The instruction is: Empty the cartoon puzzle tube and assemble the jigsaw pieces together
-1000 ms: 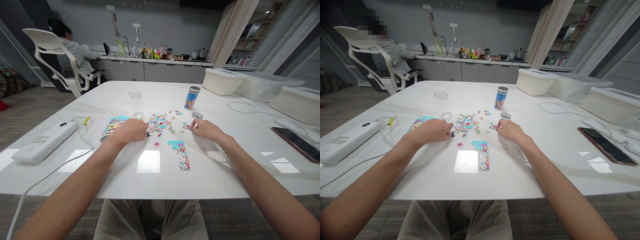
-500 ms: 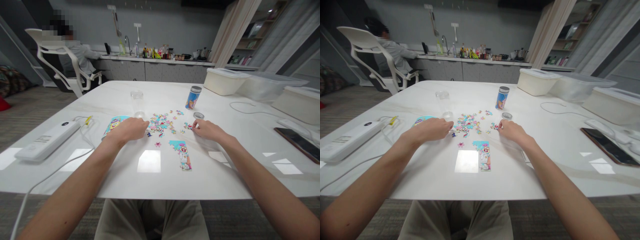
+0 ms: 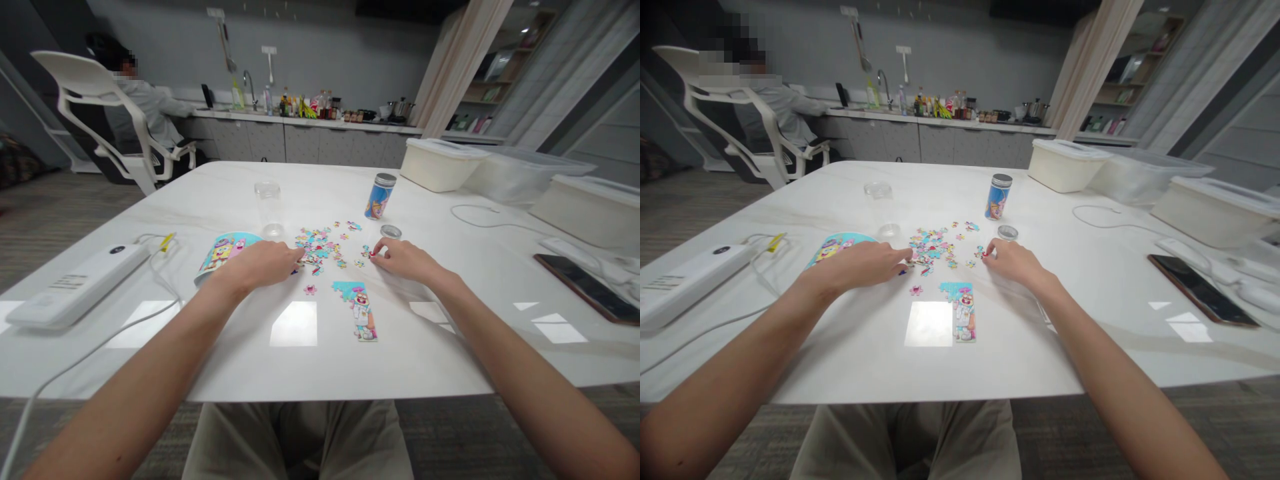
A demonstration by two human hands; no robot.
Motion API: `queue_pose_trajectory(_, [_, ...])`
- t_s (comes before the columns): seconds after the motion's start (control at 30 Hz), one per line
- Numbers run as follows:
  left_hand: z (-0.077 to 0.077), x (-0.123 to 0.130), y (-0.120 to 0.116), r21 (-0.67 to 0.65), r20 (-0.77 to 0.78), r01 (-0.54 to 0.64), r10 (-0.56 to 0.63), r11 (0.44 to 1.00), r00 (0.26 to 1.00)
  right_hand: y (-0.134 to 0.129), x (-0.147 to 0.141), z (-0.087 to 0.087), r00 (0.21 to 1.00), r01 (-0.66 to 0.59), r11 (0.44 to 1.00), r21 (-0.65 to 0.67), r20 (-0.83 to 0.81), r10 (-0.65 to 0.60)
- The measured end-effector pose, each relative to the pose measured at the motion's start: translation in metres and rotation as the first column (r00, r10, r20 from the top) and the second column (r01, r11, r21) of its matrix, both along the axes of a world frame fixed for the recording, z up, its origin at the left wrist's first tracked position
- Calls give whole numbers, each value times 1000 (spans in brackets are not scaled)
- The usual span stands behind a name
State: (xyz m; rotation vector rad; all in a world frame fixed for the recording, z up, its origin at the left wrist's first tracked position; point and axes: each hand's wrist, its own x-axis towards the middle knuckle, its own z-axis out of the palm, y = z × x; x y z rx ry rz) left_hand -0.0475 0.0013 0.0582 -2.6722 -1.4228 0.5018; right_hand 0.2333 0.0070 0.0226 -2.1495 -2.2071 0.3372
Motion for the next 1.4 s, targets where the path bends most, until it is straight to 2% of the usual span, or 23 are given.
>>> queue_pose_trajectory(0.4, [-2, -2, 0, -4, -26, -38, 37, 999, 999, -3, 0, 10, 995, 50, 999, -8, 85, -49])
queue_pose_trajectory(0.67, [-3, -1, 0, -20, -3, -57, 57, 998, 998, -3, -1, 10, 997, 59, 998, -8, 52, -59])
queue_pose_trajectory(0.83, [-3, -1, 0, -27, -3, -57, 57, 998, 998, -1, -2, 4, 999, -11, 999, 40, -35, 12])
queue_pose_trajectory(0.97, [-5, -2, 1, -29, -7, -50, 50, 998, 999, 0, -4, 1, 998, -55, 997, 54, -32, 57])
queue_pose_trajectory(1.23, [-4, -2, 0, -30, -17, -30, 30, 999, 999, 0, -5, 3, 994, -42, 999, 0, -101, 41])
queue_pose_trajectory(1.4, [-1, -2, -1, -33, -16, -49, 48, 998, 999, 1, -4, 1, 995, -58, 998, 22, -75, 59])
